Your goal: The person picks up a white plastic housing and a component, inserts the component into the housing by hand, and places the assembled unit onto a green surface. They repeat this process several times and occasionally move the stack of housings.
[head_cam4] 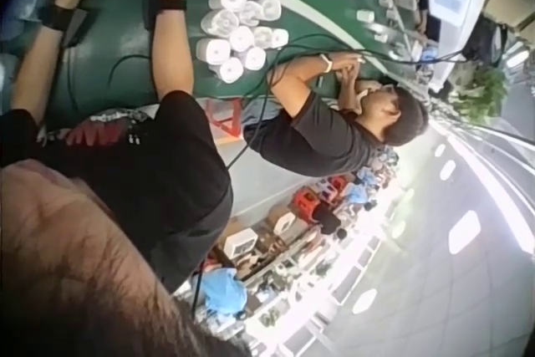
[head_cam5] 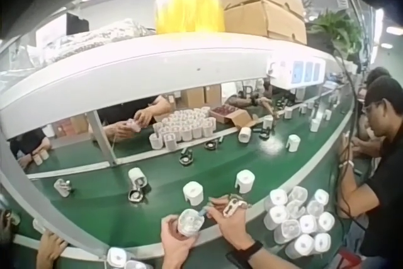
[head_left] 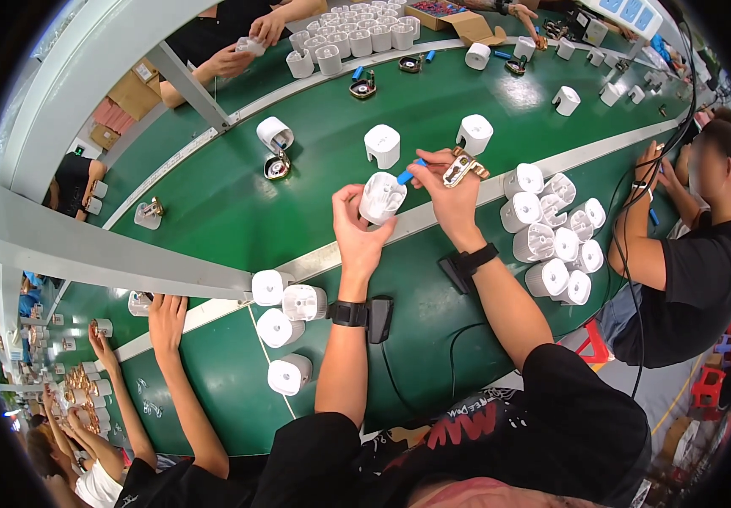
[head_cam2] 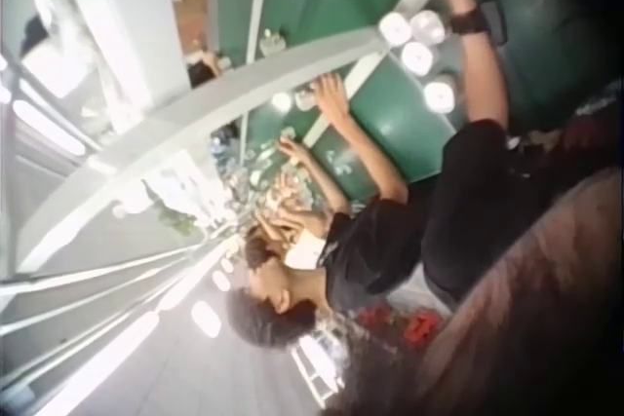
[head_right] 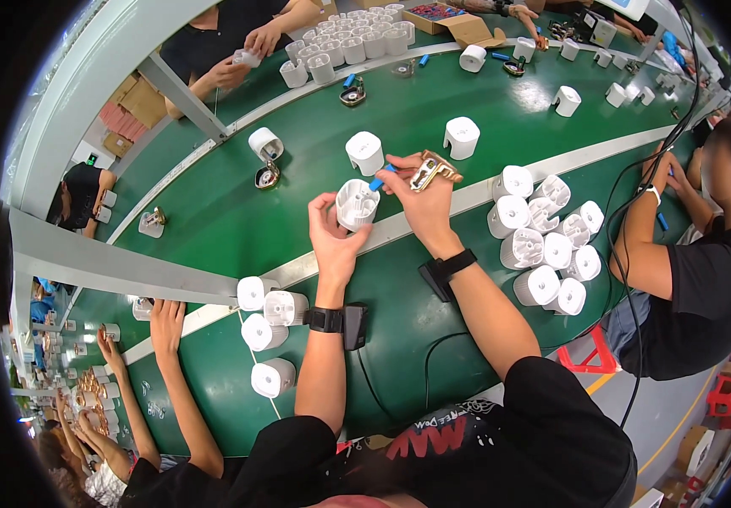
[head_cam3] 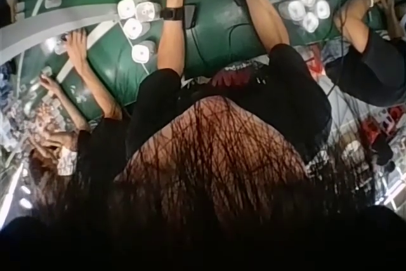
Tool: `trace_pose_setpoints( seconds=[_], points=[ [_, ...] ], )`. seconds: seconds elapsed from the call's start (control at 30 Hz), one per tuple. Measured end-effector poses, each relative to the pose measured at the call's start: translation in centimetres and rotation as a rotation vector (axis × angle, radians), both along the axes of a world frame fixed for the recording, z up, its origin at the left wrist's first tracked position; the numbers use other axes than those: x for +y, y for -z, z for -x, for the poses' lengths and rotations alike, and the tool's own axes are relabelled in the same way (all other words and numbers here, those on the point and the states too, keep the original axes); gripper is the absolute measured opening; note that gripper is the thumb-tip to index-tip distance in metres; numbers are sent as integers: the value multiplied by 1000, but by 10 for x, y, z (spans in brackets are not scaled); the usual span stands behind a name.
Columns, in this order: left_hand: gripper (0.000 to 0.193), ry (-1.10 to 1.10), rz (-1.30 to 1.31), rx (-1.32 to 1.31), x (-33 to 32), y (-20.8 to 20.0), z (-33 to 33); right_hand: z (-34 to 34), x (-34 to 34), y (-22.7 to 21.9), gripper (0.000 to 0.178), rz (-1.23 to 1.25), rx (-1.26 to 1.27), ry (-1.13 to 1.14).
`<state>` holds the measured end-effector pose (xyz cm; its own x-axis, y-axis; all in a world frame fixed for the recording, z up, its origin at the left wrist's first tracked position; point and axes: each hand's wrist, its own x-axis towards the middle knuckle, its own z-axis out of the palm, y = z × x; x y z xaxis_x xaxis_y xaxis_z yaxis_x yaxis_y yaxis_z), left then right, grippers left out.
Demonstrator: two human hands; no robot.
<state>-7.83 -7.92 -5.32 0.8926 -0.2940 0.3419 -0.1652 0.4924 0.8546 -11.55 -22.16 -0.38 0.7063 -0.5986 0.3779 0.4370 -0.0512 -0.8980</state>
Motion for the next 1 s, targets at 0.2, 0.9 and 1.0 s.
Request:
trace_pose_setpoints(
  seconds=[0.2,0.9,1.0],
  points=[
    [72,-220,-348,-182,-1,-3,2,3,2,8,25,158,120,-10],
    [68,-450,-485,-314,2,-2,3,-2,0,18,29,482,-194,-1],
    [67,-490,-536,-366,1,-4,4,0,-3,18,29,662,-198,46]
  ],
)
